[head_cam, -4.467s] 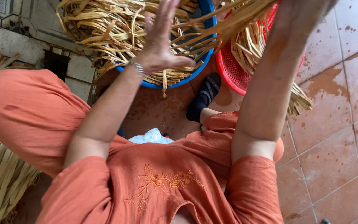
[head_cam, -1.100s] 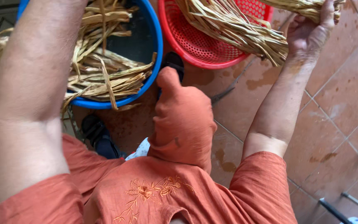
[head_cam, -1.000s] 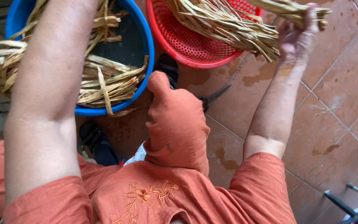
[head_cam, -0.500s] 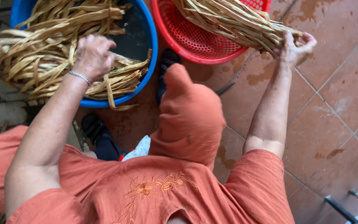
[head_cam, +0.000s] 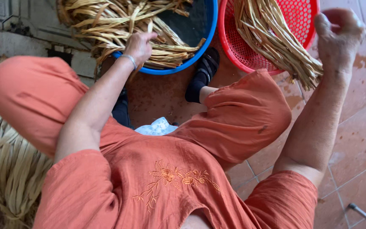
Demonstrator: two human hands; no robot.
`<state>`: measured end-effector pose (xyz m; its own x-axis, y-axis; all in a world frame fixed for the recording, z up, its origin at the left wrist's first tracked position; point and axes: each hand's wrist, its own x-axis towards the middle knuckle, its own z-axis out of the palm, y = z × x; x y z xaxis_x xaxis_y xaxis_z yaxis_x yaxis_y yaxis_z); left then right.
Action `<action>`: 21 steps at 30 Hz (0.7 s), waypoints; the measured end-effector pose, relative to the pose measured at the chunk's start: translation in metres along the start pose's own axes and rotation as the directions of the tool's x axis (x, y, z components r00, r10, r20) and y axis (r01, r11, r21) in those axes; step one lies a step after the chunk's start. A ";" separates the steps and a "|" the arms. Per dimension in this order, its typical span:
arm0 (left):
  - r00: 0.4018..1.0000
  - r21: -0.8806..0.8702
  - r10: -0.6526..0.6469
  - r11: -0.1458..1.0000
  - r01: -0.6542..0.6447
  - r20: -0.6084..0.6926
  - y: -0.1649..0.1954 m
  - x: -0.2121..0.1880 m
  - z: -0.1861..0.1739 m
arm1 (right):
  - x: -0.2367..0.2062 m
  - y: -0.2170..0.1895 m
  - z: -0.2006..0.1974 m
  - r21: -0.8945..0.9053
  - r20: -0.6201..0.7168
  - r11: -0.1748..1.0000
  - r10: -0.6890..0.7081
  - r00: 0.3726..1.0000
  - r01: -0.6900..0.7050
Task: The person sits on a tiled floor and repeatedly picks dried plant strips from a blue basin, separates them by hand, and places them into a red colander. The process continues throughout the clip with no tools used.
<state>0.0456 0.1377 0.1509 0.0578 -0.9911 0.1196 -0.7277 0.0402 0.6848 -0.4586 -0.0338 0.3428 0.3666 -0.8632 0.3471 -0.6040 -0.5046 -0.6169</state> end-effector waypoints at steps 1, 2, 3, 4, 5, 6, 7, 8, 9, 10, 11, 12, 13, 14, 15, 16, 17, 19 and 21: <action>0.991 -0.210 0.008 0.977 -0.036 -0.130 0.009 0.005 -0.007 | 0.013 -0.032 0.008 -0.023 0.049 0.999 -0.024 0.999 0.025; 0.988 -0.389 -0.136 0.916 0.097 -0.073 0.016 0.008 -0.015 | 0.020 -0.063 0.020 -0.047 0.097 0.998 -0.046 0.994 0.051; 0.965 -0.548 -0.260 0.806 0.224 0.012 0.023 0.013 -0.027 | 0.023 -0.094 0.039 -0.007 0.154 0.996 -0.091 0.984 0.093; 0.966 -0.616 -0.259 0.762 0.202 -0.004 0.030 0.017 -0.040 | 0.024 -0.123 0.057 0.035 0.208 0.991 -0.136 0.969 0.132; 0.966 -0.678 -0.258 0.714 0.176 -0.021 0.037 0.020 -0.055 | 0.019 -0.150 0.072 0.060 0.279 0.993 -0.115 0.954 0.102; 0.966 -0.734 -0.256 0.663 0.148 -0.037 0.044 0.017 -0.068 | 0.009 -0.176 0.092 0.083 0.348 0.994 -0.095 0.933 0.070; 0.969 -0.796 -0.229 0.602 0.068 -0.091 0.051 0.015 -0.078 | -0.003 -0.201 0.116 0.108 0.446 0.989 0.045 0.894 -0.103; 0.968 -0.846 -0.204 0.533 -0.014 -0.144 0.059 0.015 -0.088 | -0.017 -0.223 0.137 0.268 0.564 0.911 0.115 0.818 -0.314; 0.963 -0.886 -0.182 0.455 -0.094 -0.196 0.065 0.011 -0.096 | -0.034 -0.243 0.160 0.241 0.609 0.874 0.202 0.767 -0.422; 0.948 -0.910 -0.212 0.390 -0.142 -0.239 0.071 0.004 -0.101 | -0.050 -0.260 0.180 0.354 0.678 0.790 0.152 0.720 -0.500; 0.929 -0.925 -0.242 0.326 -0.193 -0.279 0.078 -0.003 -0.104 | -0.067 -0.274 0.199 0.359 0.759 0.687 0.179 0.626 -0.632; 0.908 -0.932 -0.271 0.262 -0.249 -0.318 0.082 -0.006 -0.109 | -0.080 -0.283 0.218 0.343 0.832 0.570 0.185 0.523 -0.747; 0.900 -0.926 -0.256 0.233 -0.297 -0.353 0.083 -0.010 -0.113 | -0.090 -0.289 0.236 0.406 0.842 0.425 0.168 0.512 -0.809; 0.891 -0.919 -0.243 0.197 -0.341 -0.383 0.086 -0.014 -0.113 | -0.099 -0.289 0.251 0.452 0.852 0.266 0.155 0.500 -0.852; 0.880 -0.908 -0.231 0.161 -0.386 -0.415 0.087 -0.016 -0.112 | -0.105 -0.284 0.261 0.482 0.860 0.101 0.138 0.492 -0.870; 0.871 -0.918 -0.293 0.149 -0.366 -0.395 0.085 -0.019 -0.111 | -0.102 -0.272 0.268 0.594 0.791 0.020 0.170 0.588 -0.805; 0.858 -0.930 -0.357 0.134 -0.343 -0.368 0.083 -0.024 -0.108 | -0.094 -0.257 0.272 0.692 0.713 -0.060 0.215 0.668 -0.719; 0.848 -0.947 -0.423 0.162 -0.276 -0.320 0.075 -0.030 -0.100 | -0.080 -0.220 0.273 0.818 0.568 -0.140 0.348 0.746 -0.558; 0.859 -0.948 -0.421 0.249 -0.197 -0.290 0.068 -0.039 -0.089 | -0.067 -0.185 0.267 0.878 0.459 -0.092 0.444 0.770 -0.470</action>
<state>0.0548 0.1899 0.2563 0.5542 -0.8320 0.0225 0.4553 0.3257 0.8287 -0.1824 0.1217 0.2457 0.3386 -0.8808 -0.3310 0.5046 0.4669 -0.7262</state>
